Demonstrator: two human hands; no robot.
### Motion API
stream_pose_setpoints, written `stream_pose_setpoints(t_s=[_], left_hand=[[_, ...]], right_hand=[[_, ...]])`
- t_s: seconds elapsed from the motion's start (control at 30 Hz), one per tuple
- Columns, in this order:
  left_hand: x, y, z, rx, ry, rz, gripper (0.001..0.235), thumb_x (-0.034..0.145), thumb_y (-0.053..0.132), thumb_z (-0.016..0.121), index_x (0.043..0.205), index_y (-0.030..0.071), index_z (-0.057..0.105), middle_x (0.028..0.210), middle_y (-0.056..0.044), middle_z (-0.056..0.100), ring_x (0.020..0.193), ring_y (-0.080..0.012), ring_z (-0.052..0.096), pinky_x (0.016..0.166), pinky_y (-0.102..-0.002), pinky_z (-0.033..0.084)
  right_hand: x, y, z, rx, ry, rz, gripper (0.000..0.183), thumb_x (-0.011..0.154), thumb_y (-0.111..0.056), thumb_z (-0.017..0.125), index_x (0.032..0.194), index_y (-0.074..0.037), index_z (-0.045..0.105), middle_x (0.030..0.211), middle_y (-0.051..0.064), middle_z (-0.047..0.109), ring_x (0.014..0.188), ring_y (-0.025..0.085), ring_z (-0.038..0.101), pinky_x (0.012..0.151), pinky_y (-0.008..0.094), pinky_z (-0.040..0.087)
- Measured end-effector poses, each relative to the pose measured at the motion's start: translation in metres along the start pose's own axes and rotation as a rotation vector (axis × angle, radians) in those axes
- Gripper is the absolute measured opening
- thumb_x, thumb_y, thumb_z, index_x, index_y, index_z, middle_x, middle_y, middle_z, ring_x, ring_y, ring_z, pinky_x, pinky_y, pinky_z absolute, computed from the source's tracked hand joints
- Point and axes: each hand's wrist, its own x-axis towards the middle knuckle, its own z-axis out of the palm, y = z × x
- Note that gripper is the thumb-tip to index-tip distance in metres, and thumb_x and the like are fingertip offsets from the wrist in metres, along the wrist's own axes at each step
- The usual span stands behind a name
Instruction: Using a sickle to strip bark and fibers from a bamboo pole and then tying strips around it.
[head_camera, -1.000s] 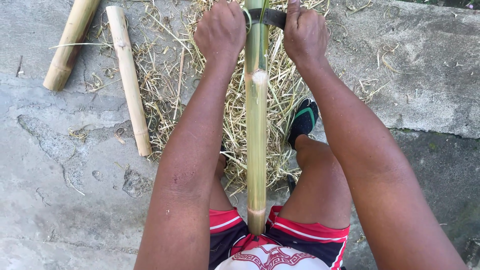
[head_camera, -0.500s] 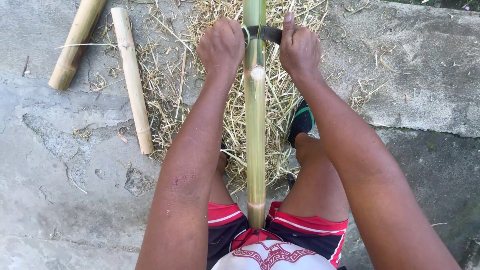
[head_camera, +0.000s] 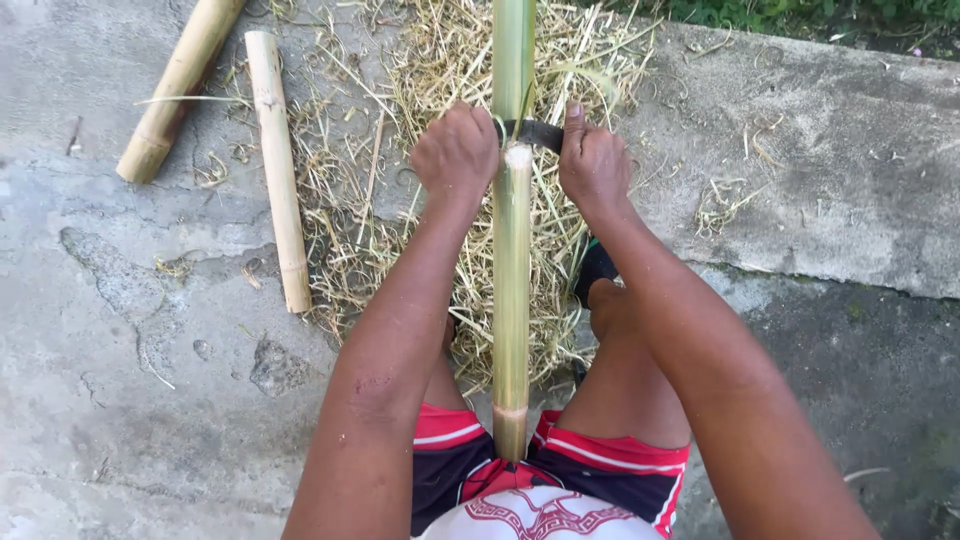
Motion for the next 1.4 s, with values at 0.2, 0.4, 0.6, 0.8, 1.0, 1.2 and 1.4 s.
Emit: stream_pose_setpoints(t_s=[0.2, 0.4, 0.6, 0.8, 1.0, 1.2, 1.4], left_hand=[[0.023, 0.007, -0.004, -0.197, -0.051, 0.003, 0.04, 0.099, 0.03, 0.036, 0.063, 0.022, 0.052, 0.051, 0.007, 0.044, 0.038, -0.0097, 0.032, 0.034, -0.032, 0.03], [-0.016, 0.005, -0.024, -0.044, -0.092, -0.077, 0.039, 0.101, 0.027, 0.038, 0.066, 0.018, 0.053, 0.052, 0.006, 0.044, 0.04, -0.0091, 0.032, 0.037, -0.03, 0.028], [0.009, 0.011, -0.014, -0.074, -0.12, -0.048, 0.039, 0.101, 0.026, 0.039, 0.066, 0.017, 0.053, 0.054, 0.006, 0.042, 0.041, -0.01, 0.031, 0.035, -0.031, 0.026], [-0.036, -0.001, -0.027, -0.121, -0.238, -0.122, 0.045, 0.103, 0.029, 0.04, 0.065, 0.014, 0.059, 0.051, 0.005, 0.043, 0.041, -0.0112, 0.031, 0.04, -0.033, 0.026], [-0.066, -0.017, -0.023, -0.148, -0.287, -0.153, 0.04, 0.105, 0.029, 0.039, 0.083, 0.012, 0.068, 0.059, 0.0, 0.054, 0.049, -0.0168, 0.048, 0.047, -0.037, 0.04], [-0.095, 0.002, -0.057, -0.038, 0.661, 0.284, 0.033, 0.104, 0.034, 0.046, 0.129, 0.013, 0.05, 0.128, -0.009, 0.059, 0.122, -0.031, 0.062, 0.107, -0.052, 0.049], [-0.109, 0.044, -0.06, -0.643, -0.321, -0.232, 0.087, 0.079, 0.043, 0.081, 0.139, 0.0, 0.036, 0.128, -0.023, 0.058, 0.109, -0.0355, 0.066, 0.092, -0.048, 0.053]], right_hand=[[0.026, -0.013, -0.009, 0.04, 0.008, -0.055, 0.083, 0.11, -0.06, 0.019, 0.063, -0.009, 0.064, 0.052, 0.012, 0.055, 0.046, 0.034, 0.054, 0.048, 0.052, 0.045], [-0.013, -0.011, -0.015, 0.046, -0.091, 0.035, 0.085, 0.109, -0.06, 0.019, 0.065, -0.005, 0.067, 0.055, 0.016, 0.059, 0.048, 0.035, 0.058, 0.052, 0.055, 0.047], [0.01, -0.025, -0.026, 0.069, -0.061, 0.011, 0.073, 0.108, -0.055, 0.024, 0.075, -0.01, 0.071, 0.049, 0.006, 0.053, 0.039, 0.025, 0.052, 0.044, 0.05, 0.046], [-0.038, -0.022, -0.03, -0.013, -0.217, 0.097, 0.078, 0.113, -0.052, 0.024, 0.076, -0.004, 0.073, 0.048, 0.005, 0.049, 0.04, 0.027, 0.05, 0.045, 0.051, 0.045], [-0.056, -0.01, -0.024, -0.016, -0.043, -0.043, 0.08, 0.109, -0.06, 0.023, 0.076, -0.008, 0.075, 0.046, 0.006, 0.047, 0.043, 0.028, 0.052, 0.049, 0.049, 0.043], [-0.036, 0.011, -0.007, 0.423, -0.056, 0.216, 0.078, 0.105, -0.066, 0.023, 0.06, -0.011, 0.053, 0.053, 0.001, 0.05, 0.044, 0.019, 0.051, 0.041, 0.041, 0.042], [-0.036, 0.031, 0.02, 1.24, 0.099, 0.523, 0.065, 0.102, -0.068, 0.031, 0.076, -0.012, 0.051, 0.057, -0.001, 0.05, 0.042, 0.012, 0.044, 0.039, 0.031, 0.038]])
